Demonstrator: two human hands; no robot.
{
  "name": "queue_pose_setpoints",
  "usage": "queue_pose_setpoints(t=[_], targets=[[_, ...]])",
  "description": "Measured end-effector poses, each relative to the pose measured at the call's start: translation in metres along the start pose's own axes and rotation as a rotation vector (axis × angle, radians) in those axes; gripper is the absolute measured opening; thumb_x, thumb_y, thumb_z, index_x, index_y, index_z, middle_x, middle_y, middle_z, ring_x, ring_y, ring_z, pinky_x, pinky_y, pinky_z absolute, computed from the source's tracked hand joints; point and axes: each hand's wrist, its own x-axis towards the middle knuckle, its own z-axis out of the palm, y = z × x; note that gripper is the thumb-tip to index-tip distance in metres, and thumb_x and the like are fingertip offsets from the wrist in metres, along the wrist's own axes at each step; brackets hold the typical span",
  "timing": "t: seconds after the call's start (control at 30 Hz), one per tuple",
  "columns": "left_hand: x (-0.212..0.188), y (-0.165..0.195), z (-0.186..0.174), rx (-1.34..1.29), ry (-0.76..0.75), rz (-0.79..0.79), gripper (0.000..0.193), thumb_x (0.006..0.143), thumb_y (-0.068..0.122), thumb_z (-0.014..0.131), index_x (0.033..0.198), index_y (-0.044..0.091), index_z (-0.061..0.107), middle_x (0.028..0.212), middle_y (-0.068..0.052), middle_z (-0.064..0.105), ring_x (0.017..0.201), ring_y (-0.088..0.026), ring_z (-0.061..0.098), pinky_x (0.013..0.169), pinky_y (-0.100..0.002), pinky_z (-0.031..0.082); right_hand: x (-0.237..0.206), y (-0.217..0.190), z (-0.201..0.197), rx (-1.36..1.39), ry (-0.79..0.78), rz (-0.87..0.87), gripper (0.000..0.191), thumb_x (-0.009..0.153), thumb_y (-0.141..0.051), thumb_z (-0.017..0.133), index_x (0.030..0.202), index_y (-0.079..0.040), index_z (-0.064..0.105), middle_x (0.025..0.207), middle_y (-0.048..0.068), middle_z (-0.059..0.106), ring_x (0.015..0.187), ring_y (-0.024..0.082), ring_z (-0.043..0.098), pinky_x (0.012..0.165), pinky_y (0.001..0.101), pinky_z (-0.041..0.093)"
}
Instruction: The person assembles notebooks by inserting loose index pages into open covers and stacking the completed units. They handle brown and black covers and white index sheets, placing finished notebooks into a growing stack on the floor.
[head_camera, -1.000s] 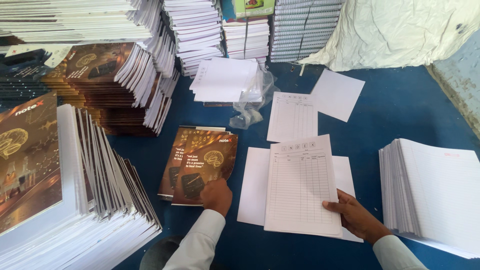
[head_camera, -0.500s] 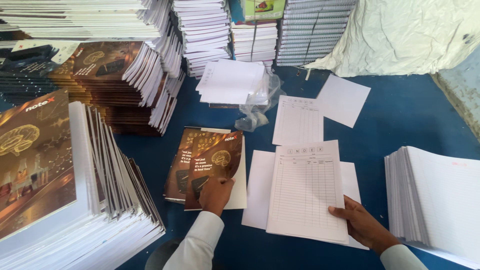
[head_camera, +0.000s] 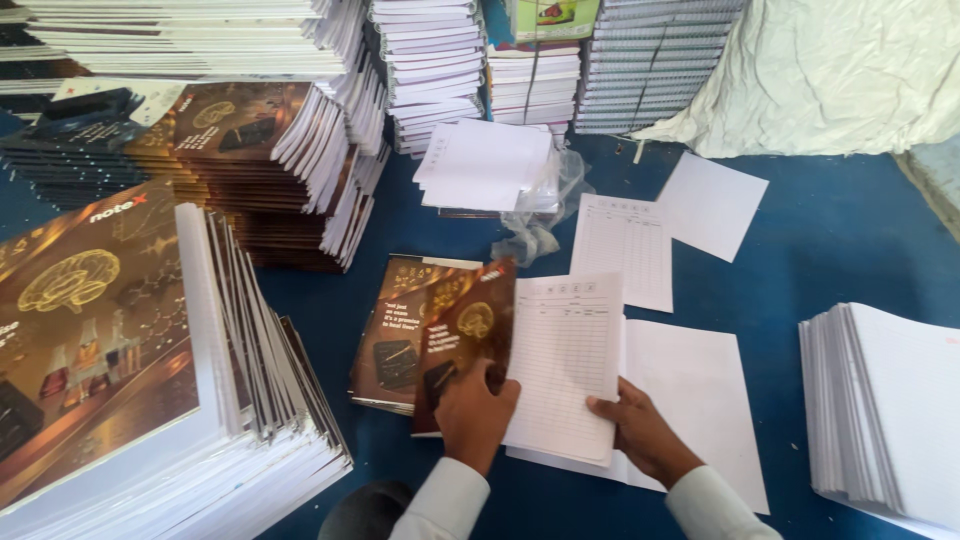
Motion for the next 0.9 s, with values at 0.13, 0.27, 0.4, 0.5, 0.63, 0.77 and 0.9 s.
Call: queue_pose_setpoints(t=[0.13,0.27,0.4,0.5,0.63,0.77,0.9], targets=[[-0.014,-0.005,0.009,-0.057,-0.032,0.114,0.036,0.077,0.039,0.069,0.103,0.014,0.073,0.092,-0.006,0.079,0.089,-0.027,0.075,0.084,-0.042,0.057,0.011,0.012,0.019,0.082,-0.096,-0.023,0.059,0.09,-0.012,0.059,0.147,-0.007,0.044,0.128,0.02,0.069,0.107,0.03,0.071,0.085,0.0462,0.062],[0.0,-0.027,0.027,-0.032,-0.099,0.138,0.041,0.09,0.046,0.065,0.115,0.014,0.07,0.094,-0.012,0.074,0.095,-0.03,0.071,0.098,-0.047,0.047,0.016,0.023,0.018,0.102,-0.114,0.002,0.056,0.09,-0.011,0.06,0.145,-0.009,0.045,0.125,0.016,0.069,0.107,0.028,0.07,0.086,0.0453,0.061],[0.04,-0.053,0.033,0.063,0.029,-0.018,0.047,0.091,0.04,0.063,0.131,0.016,0.059,0.131,-0.015,0.06,0.126,-0.036,0.053,0.105,-0.054,0.041,0.014,0.026,0.009,0.127,-0.147,0.005,0.057,0.09,-0.011,0.06,0.145,-0.009,0.046,0.128,0.016,0.069,0.11,0.025,0.07,0.089,0.0409,0.061],[0.059,-0.061,0.022,0.148,-0.006,-0.177,0.079,0.081,0.047,0.076,0.145,0.016,0.041,0.154,-0.018,0.037,0.145,-0.039,0.031,0.113,-0.06,0.029,0.012,0.024,0.006,0.107,-0.137,0.016,0.057,0.09,-0.012,0.06,0.145,-0.01,0.045,0.129,0.017,0.069,0.111,0.025,0.071,0.089,0.0408,0.061],[0.058,-0.053,0.008,0.021,-0.153,-0.313,0.116,0.07,0.055,0.085,0.159,0.033,0.013,0.161,-0.017,0.021,0.151,-0.039,0.013,0.118,-0.063,0.016,0.01,0.021,0.005,0.082,-0.124,0.023,0.057,0.09,-0.011,0.06,0.145,-0.011,0.046,0.129,0.018,0.069,0.111,0.026,0.071,0.09,0.0418,0.063],[0.051,-0.052,0.006,-0.102,-0.125,-0.247,0.128,0.065,0.056,0.09,0.158,0.012,0.015,0.155,-0.021,0.033,0.144,-0.04,0.033,0.116,-0.055,0.029,0.004,0.02,-0.002,0.112,-0.183,-0.021,0.056,0.09,-0.011,0.06,0.144,-0.008,0.047,0.127,0.018,0.069,0.108,0.025,0.071,0.088,0.0417,0.063],[0.059,-0.065,0.014,-0.443,0.037,-0.026,0.072,0.084,0.044,0.074,0.138,0.003,0.049,0.127,-0.019,0.063,0.116,-0.034,0.065,0.099,-0.038,0.05,-0.004,0.015,-0.009,0.115,-0.173,-0.072,0.054,0.09,-0.008,0.059,0.143,-0.008,0.049,0.122,0.016,0.071,0.104,0.023,0.072,0.086,0.0411,0.064]])
